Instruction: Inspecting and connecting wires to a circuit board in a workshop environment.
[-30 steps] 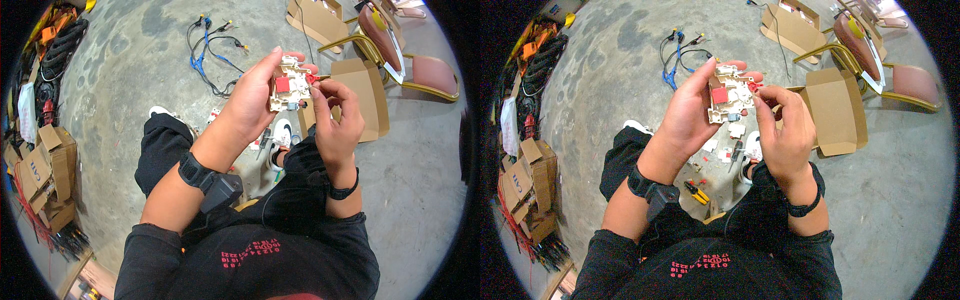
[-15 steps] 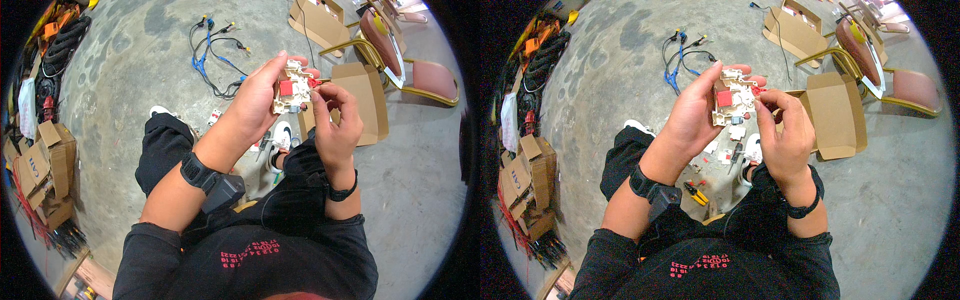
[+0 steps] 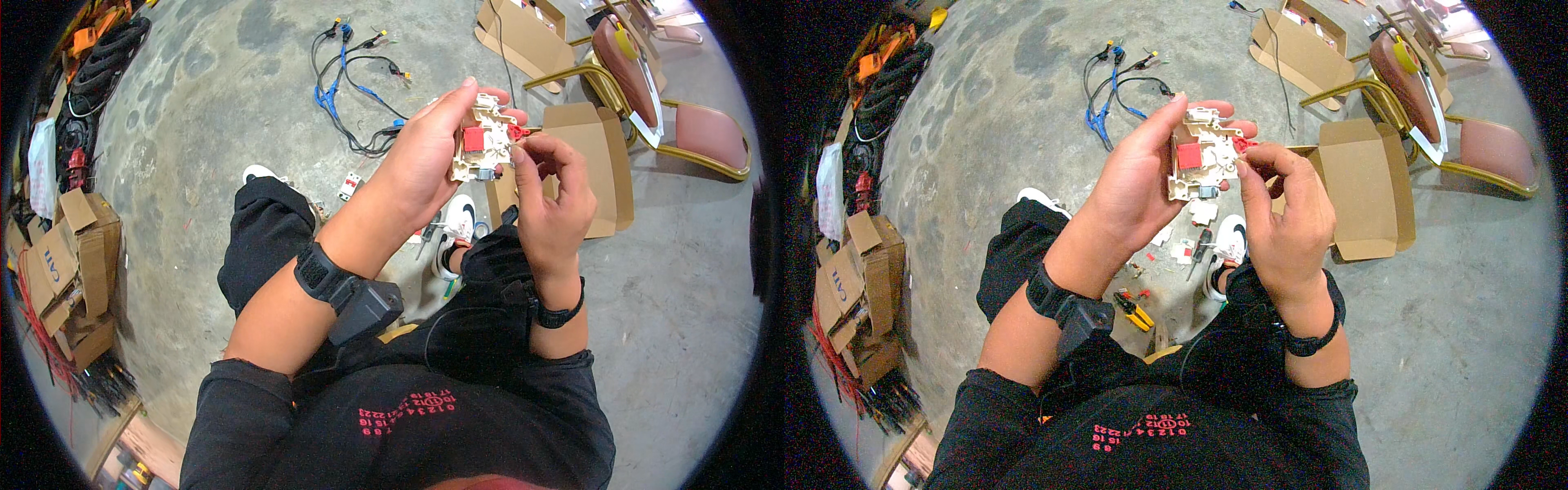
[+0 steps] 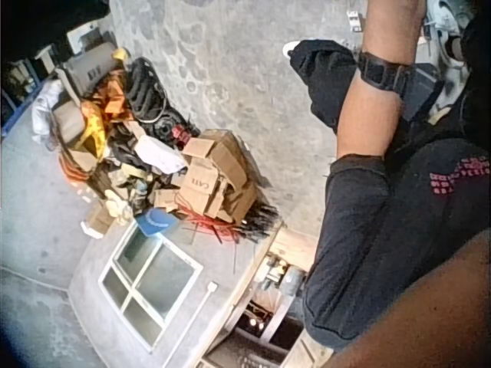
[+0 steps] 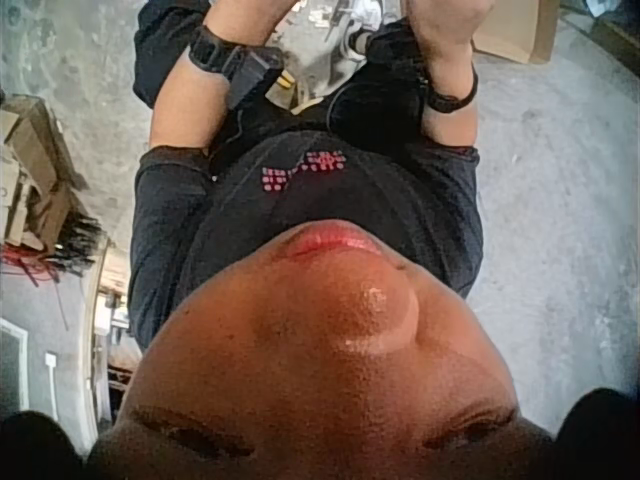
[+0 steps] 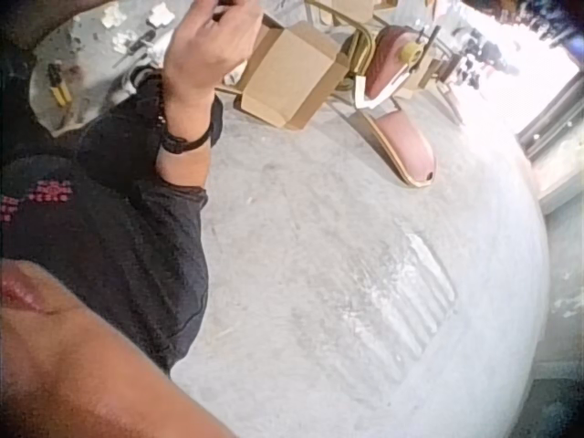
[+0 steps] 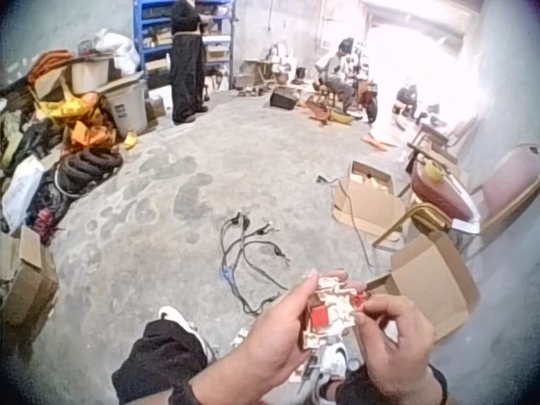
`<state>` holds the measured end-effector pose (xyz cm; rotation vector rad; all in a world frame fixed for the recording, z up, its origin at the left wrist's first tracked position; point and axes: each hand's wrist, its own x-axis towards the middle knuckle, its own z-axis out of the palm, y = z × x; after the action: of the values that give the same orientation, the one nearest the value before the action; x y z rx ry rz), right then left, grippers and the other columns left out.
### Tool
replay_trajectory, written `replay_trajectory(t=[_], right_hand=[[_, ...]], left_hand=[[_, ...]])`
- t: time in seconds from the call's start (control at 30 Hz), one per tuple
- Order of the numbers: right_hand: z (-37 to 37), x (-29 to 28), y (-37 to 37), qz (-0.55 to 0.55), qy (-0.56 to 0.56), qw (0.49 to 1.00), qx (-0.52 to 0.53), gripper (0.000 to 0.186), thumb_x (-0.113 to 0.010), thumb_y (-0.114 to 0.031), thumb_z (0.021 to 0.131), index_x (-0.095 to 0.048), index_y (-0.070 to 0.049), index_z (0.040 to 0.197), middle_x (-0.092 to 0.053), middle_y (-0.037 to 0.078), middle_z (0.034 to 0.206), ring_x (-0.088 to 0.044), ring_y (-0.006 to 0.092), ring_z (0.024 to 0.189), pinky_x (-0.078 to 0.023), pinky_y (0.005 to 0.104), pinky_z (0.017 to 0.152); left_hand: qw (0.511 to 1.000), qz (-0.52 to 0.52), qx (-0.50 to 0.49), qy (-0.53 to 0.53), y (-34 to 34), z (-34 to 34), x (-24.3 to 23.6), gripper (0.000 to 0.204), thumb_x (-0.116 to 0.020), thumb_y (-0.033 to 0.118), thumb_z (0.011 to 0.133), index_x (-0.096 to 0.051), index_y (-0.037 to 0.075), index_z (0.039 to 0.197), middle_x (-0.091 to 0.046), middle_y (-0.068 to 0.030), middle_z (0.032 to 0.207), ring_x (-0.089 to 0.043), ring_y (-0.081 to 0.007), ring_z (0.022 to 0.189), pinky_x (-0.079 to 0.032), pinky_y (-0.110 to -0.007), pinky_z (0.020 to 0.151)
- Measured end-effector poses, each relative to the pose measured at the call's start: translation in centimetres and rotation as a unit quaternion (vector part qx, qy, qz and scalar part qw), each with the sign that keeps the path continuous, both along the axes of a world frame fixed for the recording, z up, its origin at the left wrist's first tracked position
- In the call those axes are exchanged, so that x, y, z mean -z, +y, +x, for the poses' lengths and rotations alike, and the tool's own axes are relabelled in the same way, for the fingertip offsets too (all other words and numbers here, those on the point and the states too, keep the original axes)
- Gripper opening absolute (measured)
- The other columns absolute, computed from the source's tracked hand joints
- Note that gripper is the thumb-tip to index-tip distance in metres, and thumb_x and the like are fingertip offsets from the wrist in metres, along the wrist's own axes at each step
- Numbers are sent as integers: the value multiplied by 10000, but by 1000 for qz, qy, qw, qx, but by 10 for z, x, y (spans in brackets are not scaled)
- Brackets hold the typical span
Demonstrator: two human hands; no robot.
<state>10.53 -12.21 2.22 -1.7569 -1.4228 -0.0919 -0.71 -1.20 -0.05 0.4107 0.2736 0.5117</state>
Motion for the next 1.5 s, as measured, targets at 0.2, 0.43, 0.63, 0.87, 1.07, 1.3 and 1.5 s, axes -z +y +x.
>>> replay_trajectory(t=[0.2,0.43,0.63,0.87,1.07,1.3,1.5], right_hand=[[0,1,0,-6,-13,1000,-3,179,-718,1,822,-636,-13,980,-678,89,902,-637,191,720,-498,294,607],[1,1,1,-11,-15,1000,-5,172,-719,-2,822,-637,-16,973,-678,89,903,-638,196,720,-498,300,605],[0,0,0,-16,-16,1000,3,176,-720,-7,824,-638,-18,980,-680,92,908,-645,198,730,-502,295,608],[1,-1,0,-12,-12,1000,5,173,-724,-15,824,-641,-14,976,-681,95,904,-646,197,728,-502,297,609],[0,1,1,-6,-5,1000,-1,168,-723,-14,823,-646,-16,972,-683,98,896,-647,196,725,-503,300,616],[1,-1,0,-10,8,1000,-1,168,-720,-10,822,-647,-17,973,-686,95,898,-648,196,723,-502,297,622],[-1,-2,2,-11,4,1000,-10,166,-715,-2,820,-648,-20,972,-685,94,896,-647,204,714,-498,300,616]], left_hand=[[1000,9,4,9,-1,1,1,467,-352,388,1048,-522,-1,1241,-633,-189,1195,-635,-269,1086,-509,-398,964],[1000,4,4,13,-1,0,1,467,-360,396,1045,-529,6,1240,-635,-185,1196,-637,-263,1085,-517,-387,947],[1000,4,1,11,-1,1,1,464,-355,394,1047,-531,8,1235,-635,-185,1199,-637,-264,1086,-509,-396,961],[1000,-4,8,7,-1,1,-1,465,-353,396,1047,-529,8,1235,-635,-186,1197,-635,-268,1088,-505,-399,971],[1000,3,-1,2,-1,1,2,465,-348,393,1049,-526,7,1236,-631,-187,1201,-631,-270,1093,-504,-402,972],[1000,1,3,4,-1,1,-1,467,-344,396,1049,-526,8,1235,-631,-191,1199,-633,-273,1090,-508,-402,966],[1000,-9,5,3,0,0,0,469,-345,400,1048,-527,9,1232,-634,-193,1192,-639,-275,1075,-514,-404,954]])
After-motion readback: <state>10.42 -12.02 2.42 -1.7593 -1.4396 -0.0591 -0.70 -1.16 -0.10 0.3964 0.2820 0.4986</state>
